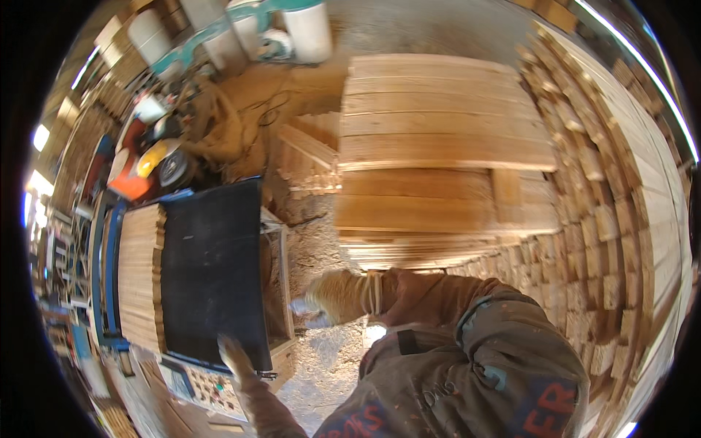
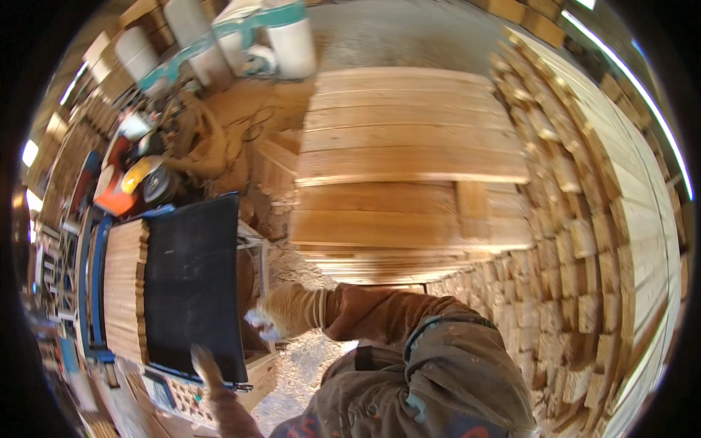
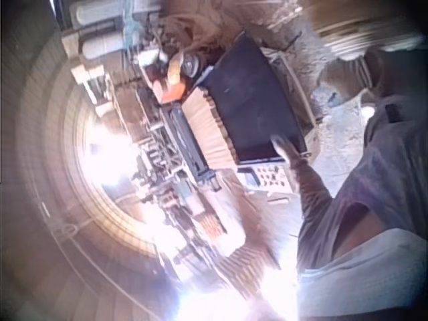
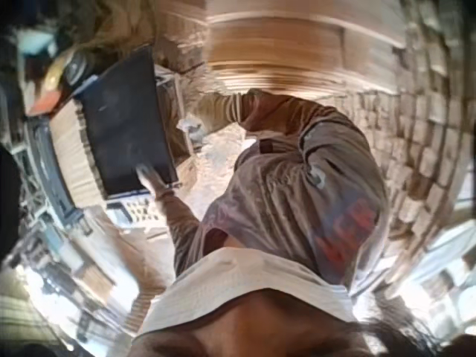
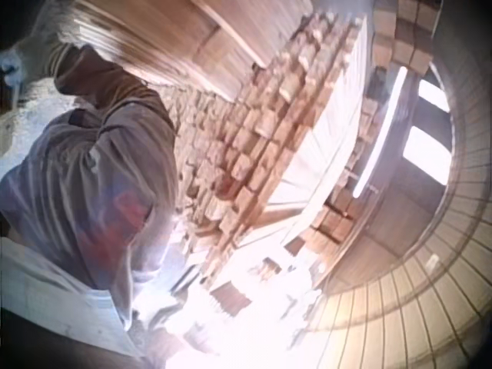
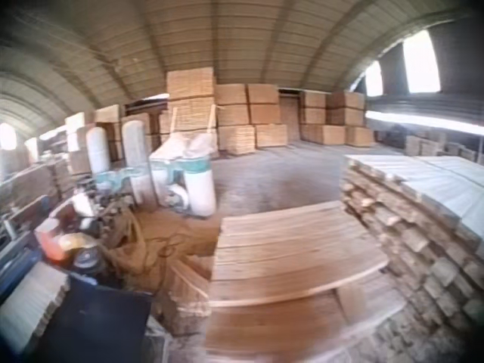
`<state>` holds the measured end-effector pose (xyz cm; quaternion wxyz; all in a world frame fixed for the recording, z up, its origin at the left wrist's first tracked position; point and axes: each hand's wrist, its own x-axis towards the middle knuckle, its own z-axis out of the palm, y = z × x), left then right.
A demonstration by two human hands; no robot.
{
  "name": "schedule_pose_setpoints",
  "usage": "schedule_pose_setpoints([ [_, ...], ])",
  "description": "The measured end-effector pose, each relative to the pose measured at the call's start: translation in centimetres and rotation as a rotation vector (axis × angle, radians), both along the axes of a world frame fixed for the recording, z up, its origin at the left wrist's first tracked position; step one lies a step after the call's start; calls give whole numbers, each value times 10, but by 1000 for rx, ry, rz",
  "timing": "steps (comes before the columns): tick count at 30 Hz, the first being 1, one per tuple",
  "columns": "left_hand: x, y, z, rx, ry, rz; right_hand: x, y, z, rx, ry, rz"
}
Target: The person repeatedly picks up wooden planks from a pile and stacks them neatly on a nearby surface. The person handles the planks one at a time, aligning them carefully to form a growing stack.
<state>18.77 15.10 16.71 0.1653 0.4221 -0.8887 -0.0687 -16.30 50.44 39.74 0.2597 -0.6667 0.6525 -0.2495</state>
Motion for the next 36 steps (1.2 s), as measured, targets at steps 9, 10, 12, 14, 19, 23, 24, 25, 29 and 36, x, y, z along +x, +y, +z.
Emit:
schedule_pose_setpoints([
  [9, -462, 343, 261, -33, 333, -1230, -52, 185, 52, -420, 188, -660],
  [10, -487, 369, 255, -198, 334, -1315, -57, 192, 68, -494, 203, -676],
  [12, -520, 397, 261, -318, 219, -1362, -72, 214, 113, -387, 238, -731],
  [14, -550, 422, 262, -399, 17, -1406, -104, 257, 131, -381, 275, -835],
  [19, -573, 419, 266, -406, -122, -1534, -172, 323, 162, -844, 100, -1107],
  [23, -587, 408, 301, -406, 15, -1510, -204, 332, 225, -815, 226, -1090],
  [24, -592, 403, 307, -488, 147, -1481, -214, 329, 237, -849, 139, -1079],
  [25, -596, 406, 306, -519, 117, -1442, -229, 325, 243, -822, 153, -1068],
  [29, -614, 417, 266, -608, 127, -1329, -334, 299, 243, -589, 184, -1104],
  [36, -623, 410, 276, -526, 64, -1408, -520, 227, 156, 310, 500, -1174],
])
